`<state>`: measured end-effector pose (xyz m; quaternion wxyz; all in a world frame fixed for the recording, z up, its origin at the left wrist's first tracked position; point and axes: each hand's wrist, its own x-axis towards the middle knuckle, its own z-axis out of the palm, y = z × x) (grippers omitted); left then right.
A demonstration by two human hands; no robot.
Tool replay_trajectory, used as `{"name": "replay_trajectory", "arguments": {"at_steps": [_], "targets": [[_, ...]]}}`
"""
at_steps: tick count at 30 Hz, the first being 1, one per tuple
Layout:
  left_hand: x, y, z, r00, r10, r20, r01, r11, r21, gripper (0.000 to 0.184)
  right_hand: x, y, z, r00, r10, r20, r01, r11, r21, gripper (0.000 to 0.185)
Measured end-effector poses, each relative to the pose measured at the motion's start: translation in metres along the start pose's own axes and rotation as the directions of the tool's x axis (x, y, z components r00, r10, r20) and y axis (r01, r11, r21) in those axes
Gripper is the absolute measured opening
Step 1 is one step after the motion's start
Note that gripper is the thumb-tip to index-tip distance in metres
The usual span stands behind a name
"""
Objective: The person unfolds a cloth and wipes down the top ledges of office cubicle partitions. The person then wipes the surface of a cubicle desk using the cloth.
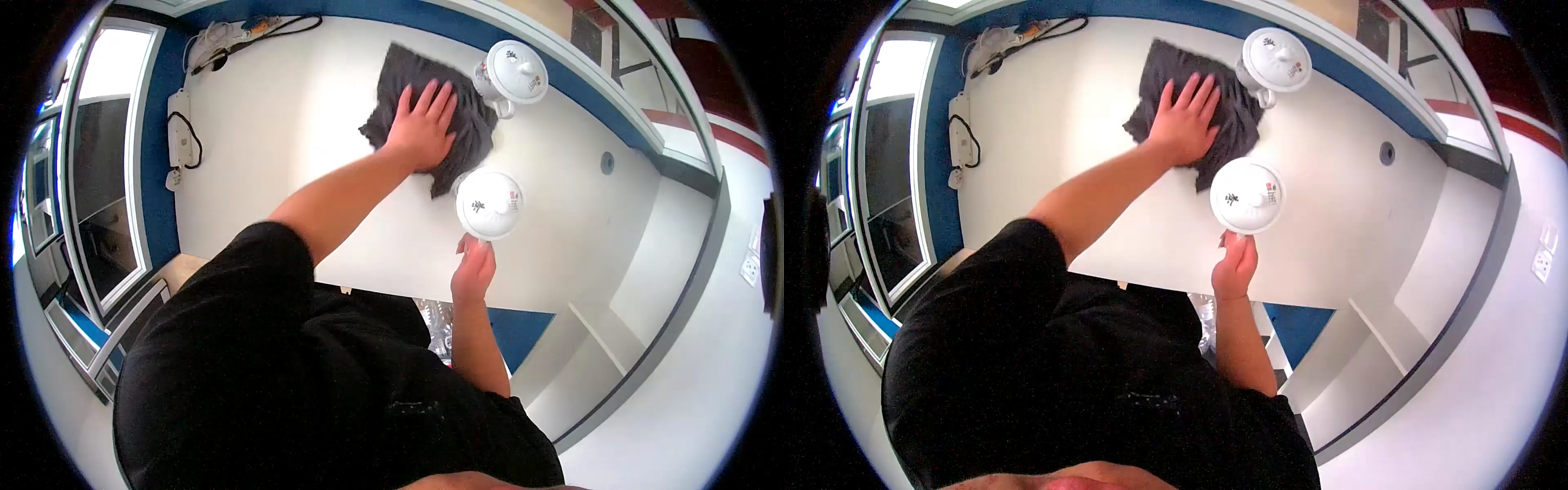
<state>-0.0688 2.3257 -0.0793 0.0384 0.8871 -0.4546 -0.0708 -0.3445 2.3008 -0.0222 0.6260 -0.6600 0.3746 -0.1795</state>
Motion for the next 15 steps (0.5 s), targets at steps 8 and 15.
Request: {"name": "replay_trajectory", "arguments": {"at_steps": [8,15], "targets": [[-0.19,-0.113,-0.018,0.948,-0.088,0.307,0.095,0.995,-0.008,0.078,0.029,0.01,0.056,0.999,0.011,0.047,-0.016,0.994,0.107,0.036],[-0.227,-0.226,0.018,0.698,-0.713,-0.069,0.716,0.694,0.074,0.074,0.105,0.0,0.142,0.997,-0.032,0.063,0.019,0.98,0.197,0.039]]}}
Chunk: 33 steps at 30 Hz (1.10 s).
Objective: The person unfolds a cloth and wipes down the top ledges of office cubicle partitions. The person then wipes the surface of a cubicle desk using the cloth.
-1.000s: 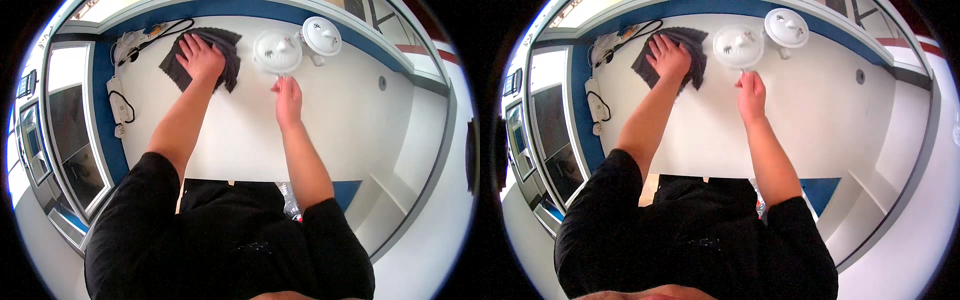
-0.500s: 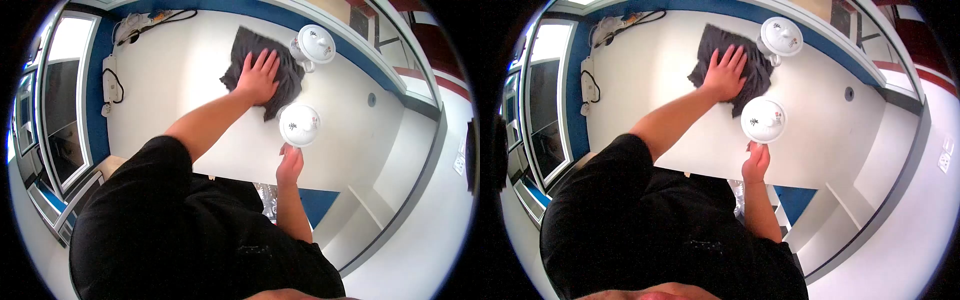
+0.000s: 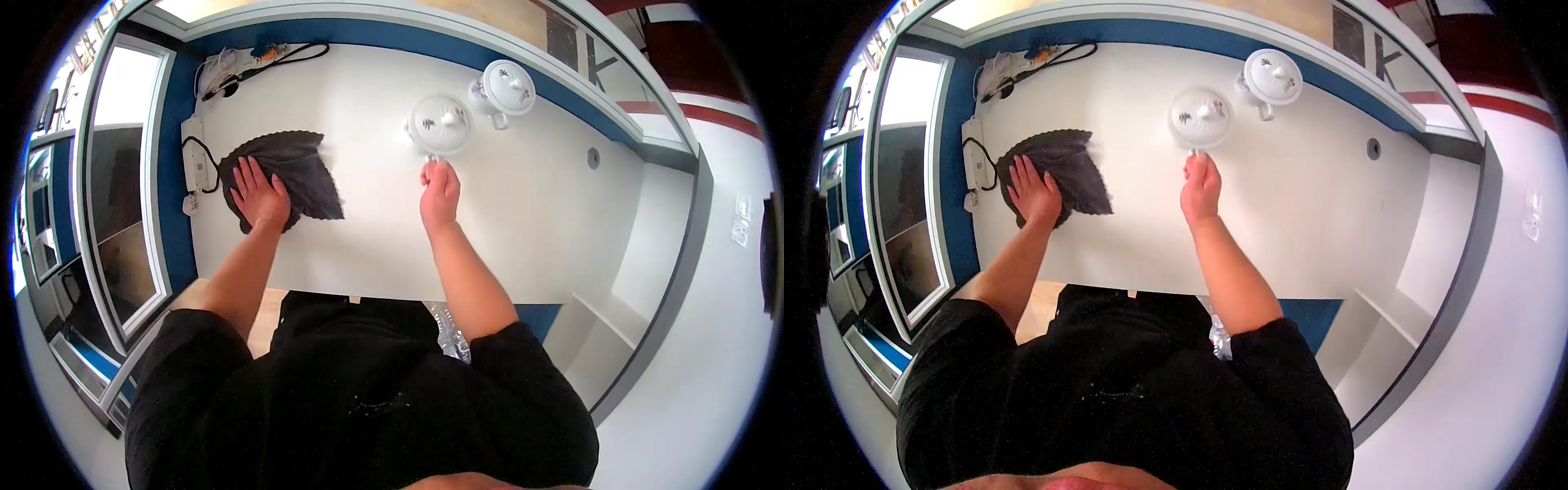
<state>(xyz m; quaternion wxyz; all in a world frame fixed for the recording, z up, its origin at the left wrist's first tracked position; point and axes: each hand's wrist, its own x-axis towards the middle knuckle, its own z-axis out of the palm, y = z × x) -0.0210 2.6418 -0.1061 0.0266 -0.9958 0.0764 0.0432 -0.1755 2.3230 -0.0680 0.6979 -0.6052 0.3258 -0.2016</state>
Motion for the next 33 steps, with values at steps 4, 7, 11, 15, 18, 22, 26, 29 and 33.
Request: {"name": "replay_trajectory", "arguments": {"at_steps": [4,7,11,15,18,22,26,29,33], "targets": [[-0.001,0.003,0.001,0.999,-0.043,-0.022,0.042,0.999,-0.019,0.076,0.045,-0.012,0.036,0.997,-0.073,-0.007,0.073,0.997,0.018,0.04],[0.001,0.005,-0.004,0.999,-0.049,0.006,0.049,0.998,-0.025,0.076,0.084,-0.002,0.053,0.995,-0.092,-0.043,0.093,0.995,0.029,0.04],[-0.001,0.006,-0.003,0.999,-0.045,0.016,0.045,0.999,-0.019,0.078,0.107,-0.015,0.068,0.995,-0.053,-0.085,0.053,0.999,-0.002,0.039],[-0.001,0.008,-0.014,0.998,-0.032,0.049,0.033,0.999,-0.012,0.08,0.106,-0.021,0.064,0.998,-0.009,-0.065,0.007,1.0,-0.019,0.034],[-0.002,0.007,-0.009,1.0,-0.001,0.013,0.001,1.0,-0.015,0.08,0.116,0.015,0.016,0.683,-0.545,-0.486,0.163,0.762,-0.626,0.038],[-0.004,0.004,-0.011,0.999,0.052,0.007,-0.051,0.999,-0.002,0.081,0.127,0.002,-0.046,0.628,-0.371,-0.684,0.053,0.898,-0.438,0.037],[-0.025,0.022,-0.024,0.968,0.23,0.104,-0.233,0.972,0.022,0.083,0.123,-0.038,-0.067,0.972,-0.002,-0.234,0.006,1.0,0.02,0.034],[-0.083,0.074,-0.017,0.919,0.326,0.221,-0.33,0.944,-0.018,0.085,0.13,-0.028,-0.08,0.987,0.039,-0.155,-0.003,0.975,0.224,0.032],[-0.132,0.182,-0.029,0.751,0.594,0.288,-0.584,0.801,-0.128,0.081,0.115,-0.023,-0.101,0.984,0.033,-0.178,0.039,0.921,0.387,0.031]]}}
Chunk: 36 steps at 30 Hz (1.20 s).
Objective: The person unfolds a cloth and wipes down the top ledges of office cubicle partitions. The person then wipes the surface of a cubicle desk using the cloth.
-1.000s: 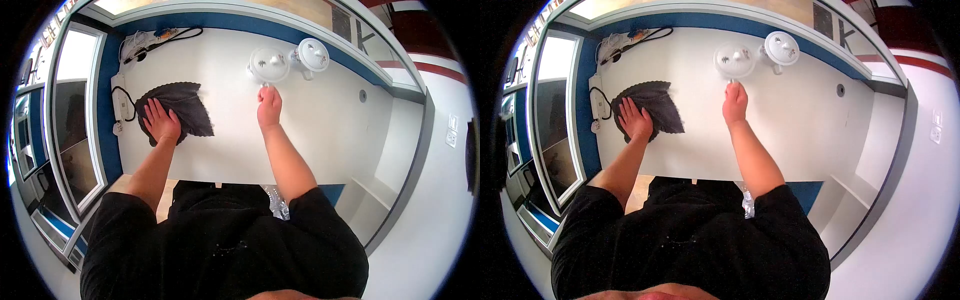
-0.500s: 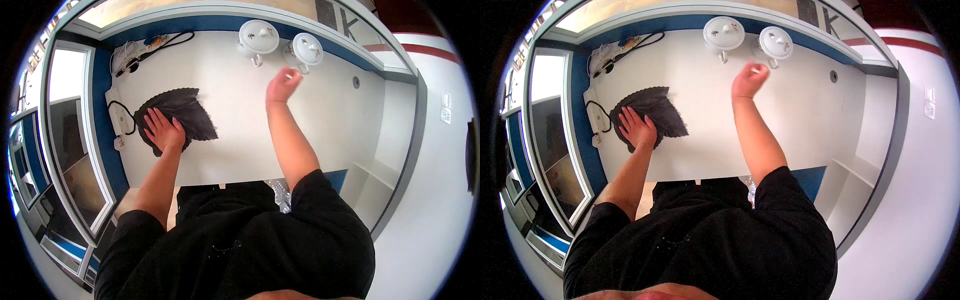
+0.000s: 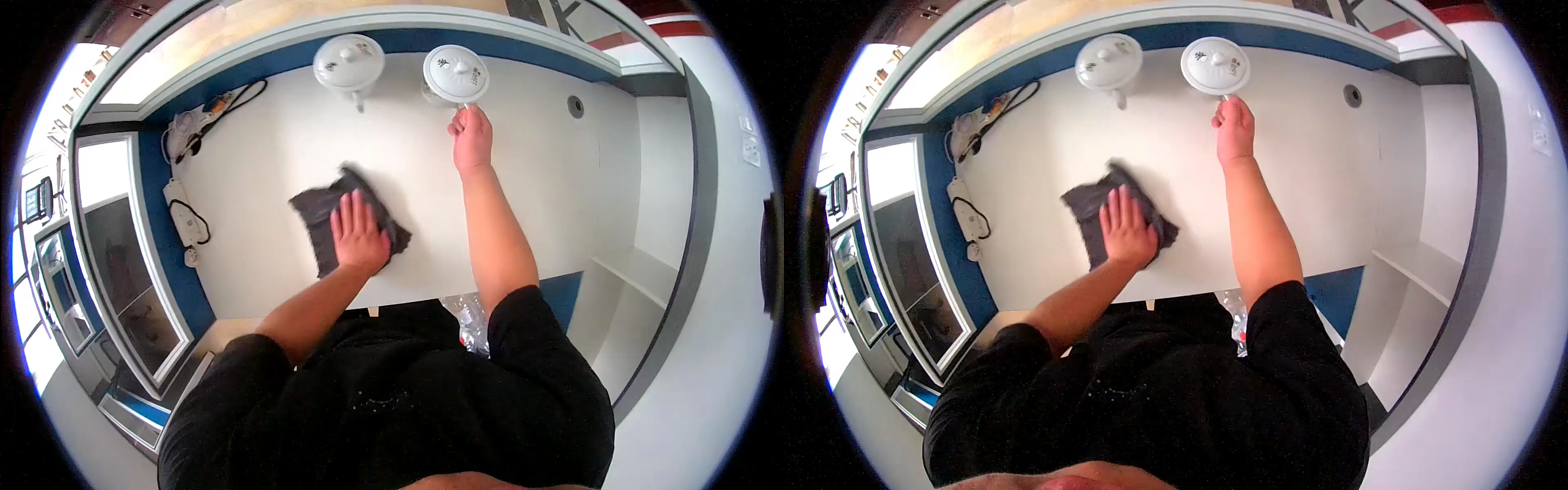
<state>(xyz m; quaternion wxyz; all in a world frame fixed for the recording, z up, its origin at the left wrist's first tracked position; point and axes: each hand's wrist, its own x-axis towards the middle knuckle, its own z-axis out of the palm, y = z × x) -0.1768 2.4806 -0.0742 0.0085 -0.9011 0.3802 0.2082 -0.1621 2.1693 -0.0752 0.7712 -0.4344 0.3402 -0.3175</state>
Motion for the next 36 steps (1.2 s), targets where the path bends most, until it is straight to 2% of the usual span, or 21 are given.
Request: {"name": "replay_trajectory", "arguments": {"at_steps": [1,3,6,7,9,10,11,13,15,16,17,18,19,21,25,29,31,33,34,35,36], "targets": [[0.017,0.019,-0.002,0.991,0.108,-0.074,-0.109,0.994,-0.01,0.079,-0.008,-0.008,-0.012,1.0,0.009,-0.006,-0.009,1.0,-0.005,0.031],[0.063,0.055,-0.017,0.967,0.222,-0.127,-0.218,0.975,0.042,0.076,-0.028,-0.02,-0.04,0.999,0.034,-0.013,-0.034,0.999,-0.036,0.028],[0.132,0.096,-0.034,0.954,0.234,-0.185,-0.222,0.971,0.084,0.077,-0.063,-0.038,-0.092,0.996,0.03,-0.089,-0.034,0.998,-0.046,0.03],[0.155,0.108,-0.04,0.955,0.22,-0.198,-0.2,0.973,0.118,0.077,-0.077,-0.043,-0.111,0.994,0.032,-0.108,-0.036,0.999,-0.038,0.03],[0.205,0.124,-0.047,0.936,0.158,-0.315,-0.124,0.984,0.126,0.076,-0.102,-0.052,-0.148,0.987,-0.022,-0.158,-0.021,0.965,-0.262,0.032],[0.227,0.128,-0.054,0.931,0.081,-0.357,-0.064,0.996,0.058,0.077,-0.113,-0.056,-0.16,0.981,0.01,-0.196,-0.041,0.987,-0.157,0.035],[0.255,0.127,-0.036,0.864,0.032,-0.502,-0.011,0.999,0.046,0.078,-0.124,-0.059,-0.17,0.974,0.002,-0.227,-0.04,0.986,-0.163,0.035],[0.285,0.133,-0.037,0.813,-0.083,-0.577,0.08,0.996,-0.03,0.08,-0.144,-0.068,-0.186,0.952,0.006,-0.305,-0.091,0.96,-0.264,0.036],[0.292,0.155,-0.039,0.795,-0.161,-0.585,0.175,0.984,-0.033,0.079,-0.161,-0.059,-0.221,0.958,-0.047,-0.284,-0.095,0.879,-0.466,0.035],[0.294,0.17,-0.047,0.852,-0.132,-0.507,0.172,0.985,0.031,0.079,-0.172,-0.043,-0.241,0.946,-0.141,-0.293,-0.031,0.858,-0.513,0.033],[0.286,0.189,-0.062,0.925,-0.036,-0.379,0.107,0.98,0.168,0.078,-0.172,-0.048,-0.246,0.944,-0.139,-0.298,0.005,0.912,-0.41,0.031],[0.283,0.199,-0.065,0.918,0.148,-0.369,-0.076,0.976,0.203,0.076,-0.172,-0.052,-0.251,0.943,-0.137,-0.302,0.042,0.953,-0.302,0.03],[0.279,0.201,-0.061,0.88,0.328,-0.345,-0.255,0.937,0.241,0.075,-0.176,-0.063,-0.246,0.957,-0.018,-0.291,0.012,1.0,-0.024,0.03],[0.263,0.196,-0.06,0.863,0.421,-0.279,-0.347,0.895,0.279,0.074,-0.174,-0.075,-0.233,0.953,-0.021,-0.304,0.014,1.0,-0.025,0.031],[0.189,0.147,-0.05,0.86,0.475,-0.186,-0.437,0.874,0.212,0.077,-0.158,-0.088,-0.201,0.925,-0.042,-0.377,0.003,0.995,-0.104,0.033],[0.082,0.057,-0.038,0.893,0.444,-0.075,-0.436,0.894,0.103,0.079,-0.127,-0.072,-0.166,0.966,0.029,-0.255,-0.034,0.999,-0.017,0.035],[0.036,0.001,-0.03,0.931,0.363,-0.042,-0.36,0.931,0.068,0.078,-0.11,-0.065,-0.136,0.971,0.063,-0.229,-0.071,0.997,-0.025,0.034],[0.001,-0.039,-0.048,0.998,0.04,0.048,-0.041,0.999,0.023,0.078,-0.091,-0.054,-0.111,0.984,0.091,-0.151,-0.1,0.994,-0.05,0.035],[-0.01,-0.067,-0.032,0.977,-0.208,-0.048,0.209,0.978,0.015,0.078,-0.081,-0.044,-0.102,0.992,0.084,-0.09,-0.089,0.994,-0.056,0.036],[-0.02,-0.09,-0.009,0.886,-0.443,-0.133,0.445,0.895,-0.018,0.078,-0.072,-0.04,-0.09,0.993,0.091,-0.074,-0.096,0.993,-0.067,0.036],[-0.023,-0.107,0.007,0.759,-0.611,-0.226,0.602,0.79,-0.113,0.077,-0.066,-0.035,-0.075,0.997,0.067,-0.032,-0.07,0.994,-0.081,0.037]]}}
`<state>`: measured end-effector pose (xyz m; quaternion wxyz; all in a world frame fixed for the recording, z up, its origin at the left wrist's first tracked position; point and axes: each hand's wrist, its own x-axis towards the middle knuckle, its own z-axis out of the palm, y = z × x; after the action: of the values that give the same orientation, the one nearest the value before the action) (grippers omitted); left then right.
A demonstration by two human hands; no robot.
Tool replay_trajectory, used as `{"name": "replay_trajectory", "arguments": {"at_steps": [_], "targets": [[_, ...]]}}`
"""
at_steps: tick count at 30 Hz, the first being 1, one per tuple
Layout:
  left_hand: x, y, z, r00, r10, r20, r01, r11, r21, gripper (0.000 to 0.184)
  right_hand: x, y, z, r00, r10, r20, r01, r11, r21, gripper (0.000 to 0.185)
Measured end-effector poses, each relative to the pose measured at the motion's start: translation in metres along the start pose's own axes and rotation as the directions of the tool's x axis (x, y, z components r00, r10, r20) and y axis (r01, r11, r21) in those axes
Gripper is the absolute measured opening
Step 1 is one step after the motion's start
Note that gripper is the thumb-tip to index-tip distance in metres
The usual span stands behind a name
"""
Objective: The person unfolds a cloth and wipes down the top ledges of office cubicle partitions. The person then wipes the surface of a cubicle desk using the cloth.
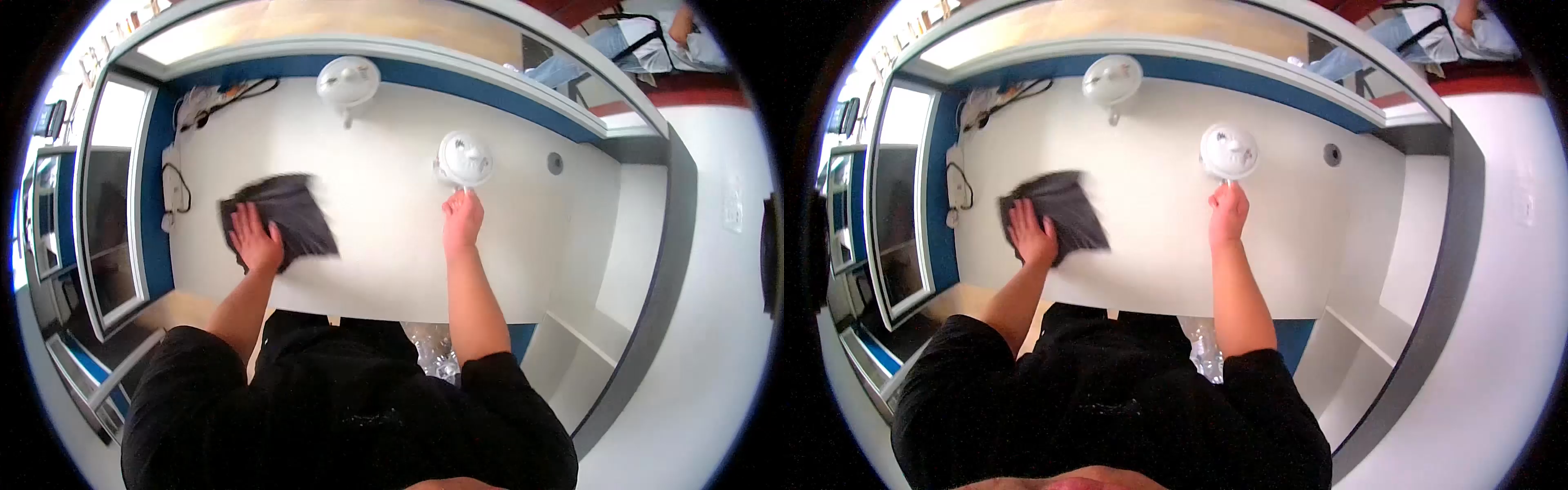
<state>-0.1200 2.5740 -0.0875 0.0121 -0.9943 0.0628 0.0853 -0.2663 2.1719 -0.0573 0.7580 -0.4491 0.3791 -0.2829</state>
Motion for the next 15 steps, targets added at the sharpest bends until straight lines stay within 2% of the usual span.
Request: {"name": "replay_trajectory", "arguments": {"at_steps": [1,2,4,6,8,9,11,15], "targets": [[0.003,-0.013,0.013,0.974,-0.209,-0.093,0.204,0.977,-0.058,0.077,0.003,0.005,0.014,0.999,-0.015,0.039,0.016,1.0,-0.017,0.037],[0.008,-0.015,0.011,0.953,-0.295,-0.066,0.29,0.954,-0.071,0.078,0.01,0.009,0.026,0.999,-0.015,0.033,0.017,0.998,-0.068,0.038],[0.005,-0.017,0.02,0.955,-0.263,-0.138,0.254,0.964,-0.08,0.078,0.021,0.012,0.046,0.999,-0.002,0.039,0.007,0.991,-0.134,0.038],[0.009,-0.015,0.016,0.954,-0.289,-0.084,0.286,0.957,-0.041,0.08,0.035,0.013,0.07,0.997,0.032,0.076,-0.02,0.987,-0.158,0.038],[0.008,-0.016,0.016,0.948,-0.312,-0.055,0.311,0.95,-0.027,0.08,0.046,0.018,0.087,0.996,-0.02,0.089,0.026,0.997,-0.067,0.038],[0.009,-0.015,0.015,0.95,-0.309,-0.043,0.308,0.951,-0.029,0.08,0.053,0.021,0.094,0.995,-0.003,0.095,0.011,0.997,-0.08,0.038],[0.008,-0.014,0.014,0.95,-0.31,-0.031,0.309,0.95,-0.028,0.081,0.068,0.024,0.101,0.98,-0.037,0.198,0.039,0.999,-0.006,0.039],[0.008,-0.014,0.013,0.953,-0.304,-0.006,0.303,0.951,-0.053,0.082,0.083,0.023,0.12,0.975,-0.059,0.213,0.073,0.996,-0.06,0.034]]}}
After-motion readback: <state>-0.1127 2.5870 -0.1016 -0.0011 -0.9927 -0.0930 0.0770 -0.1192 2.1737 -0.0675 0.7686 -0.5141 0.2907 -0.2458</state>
